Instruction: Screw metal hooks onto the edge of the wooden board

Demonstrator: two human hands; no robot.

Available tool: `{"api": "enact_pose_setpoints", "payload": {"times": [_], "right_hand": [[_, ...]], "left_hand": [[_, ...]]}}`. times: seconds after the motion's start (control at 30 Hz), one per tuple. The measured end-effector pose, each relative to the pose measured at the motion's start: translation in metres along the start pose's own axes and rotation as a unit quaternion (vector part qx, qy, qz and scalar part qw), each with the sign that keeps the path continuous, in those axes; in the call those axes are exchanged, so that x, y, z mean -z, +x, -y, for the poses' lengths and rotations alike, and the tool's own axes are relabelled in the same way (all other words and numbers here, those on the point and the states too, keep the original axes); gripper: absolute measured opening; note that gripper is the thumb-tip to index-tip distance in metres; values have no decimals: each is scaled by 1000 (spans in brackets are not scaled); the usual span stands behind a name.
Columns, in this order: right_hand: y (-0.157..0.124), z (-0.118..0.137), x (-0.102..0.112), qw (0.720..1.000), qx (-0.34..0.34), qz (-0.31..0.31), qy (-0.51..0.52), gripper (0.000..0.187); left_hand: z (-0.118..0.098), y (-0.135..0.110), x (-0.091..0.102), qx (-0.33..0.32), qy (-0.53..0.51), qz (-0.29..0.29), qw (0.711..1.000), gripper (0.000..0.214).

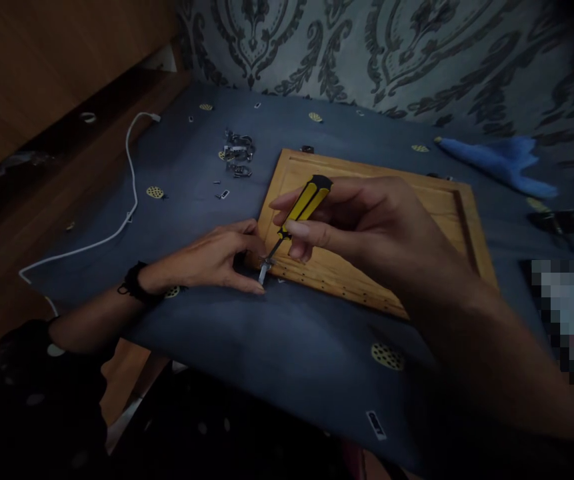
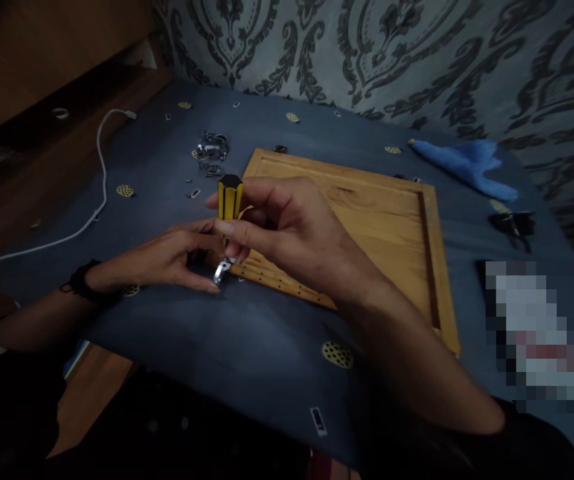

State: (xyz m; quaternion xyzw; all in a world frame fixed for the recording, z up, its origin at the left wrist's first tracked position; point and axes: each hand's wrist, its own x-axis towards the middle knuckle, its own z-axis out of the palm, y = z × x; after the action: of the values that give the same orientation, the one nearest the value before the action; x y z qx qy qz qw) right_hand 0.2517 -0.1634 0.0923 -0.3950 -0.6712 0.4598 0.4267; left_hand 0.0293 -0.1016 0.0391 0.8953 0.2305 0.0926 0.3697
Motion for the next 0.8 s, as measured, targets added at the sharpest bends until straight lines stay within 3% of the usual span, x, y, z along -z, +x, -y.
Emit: {"api": "enact_pose_setpoints", "payload": {"times": [0.2, 0.43, 0.5, 0.67, 0.8], "right_hand": [[3, -9, -10, 996, 25, -80, -5, 21], [0, -2, -2, 1000, 6, 2, 3, 21], [0, -4, -6, 1000, 22, -19, 2, 15], [3, -11, -15, 996, 24, -89, -12, 29], [5, -6, -8, 998, 14, -55, -6, 29]], "left_hand": [[3, 0, -1, 3, 8, -6, 1000, 45], [1, -1, -3, -2, 5, -11, 1000, 40], [2, -1, -4, 8, 3, -14, 1000, 40], [2, -2, -4, 19, 4, -16, 1000, 45], [0, -1, -3, 13, 0, -14, 1000, 42]]}}
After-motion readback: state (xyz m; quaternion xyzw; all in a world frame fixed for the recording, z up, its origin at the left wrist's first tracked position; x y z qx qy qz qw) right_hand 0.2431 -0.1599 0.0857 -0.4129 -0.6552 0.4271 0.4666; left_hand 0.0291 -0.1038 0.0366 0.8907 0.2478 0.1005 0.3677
